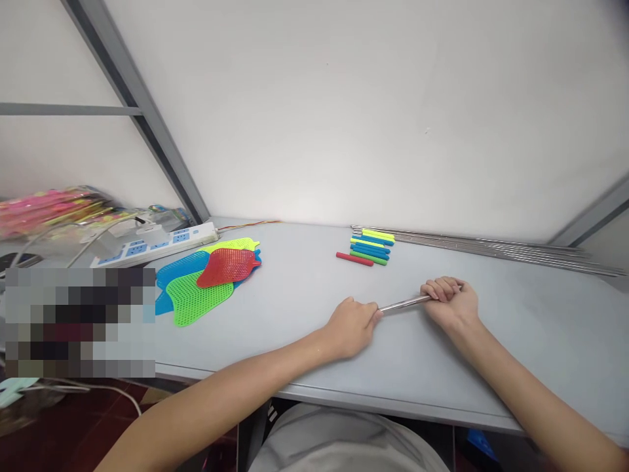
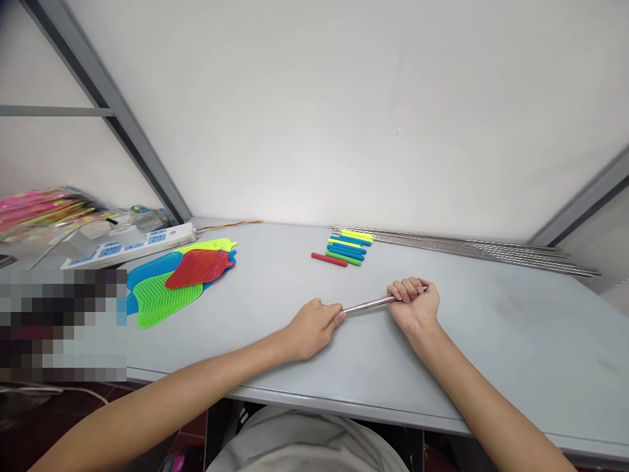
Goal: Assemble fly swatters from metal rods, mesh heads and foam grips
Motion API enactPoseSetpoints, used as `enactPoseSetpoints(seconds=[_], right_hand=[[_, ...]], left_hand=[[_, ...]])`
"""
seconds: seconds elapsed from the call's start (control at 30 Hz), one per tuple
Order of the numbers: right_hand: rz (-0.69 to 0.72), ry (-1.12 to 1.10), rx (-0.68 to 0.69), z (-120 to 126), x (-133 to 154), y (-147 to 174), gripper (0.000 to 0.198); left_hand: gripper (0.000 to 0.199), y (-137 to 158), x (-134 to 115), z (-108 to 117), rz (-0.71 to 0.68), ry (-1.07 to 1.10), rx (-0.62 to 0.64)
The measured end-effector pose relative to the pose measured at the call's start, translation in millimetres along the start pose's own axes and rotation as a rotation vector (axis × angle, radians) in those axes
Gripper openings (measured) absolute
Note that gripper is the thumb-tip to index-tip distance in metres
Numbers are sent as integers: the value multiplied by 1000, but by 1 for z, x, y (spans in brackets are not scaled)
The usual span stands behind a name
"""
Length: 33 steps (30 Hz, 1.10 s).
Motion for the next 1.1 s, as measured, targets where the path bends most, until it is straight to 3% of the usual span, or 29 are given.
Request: enactPoseSetpoints(seconds=[0.3,0.5,1.1], right_hand=[[14,-1,-6,4,-9,2,21],[-18,52,66,-1,-20,7,24],[-136,81,94,-1,-14,1,23]], left_hand=[[35,1,0,2,8,-56,0],[33,-1,0,-2,-29,-31,-12],[37,0,3,2,-54,50,-2]])
Point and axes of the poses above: each hand's wrist, its own y-axis away from the middle knuckle, its own z-axis out of the back of the hand, x = y × z, the point moved 2 cm from there along -y, towards the middle knuckle, and after that the axes turned 10 degrees about x, right-handed, at the moved point
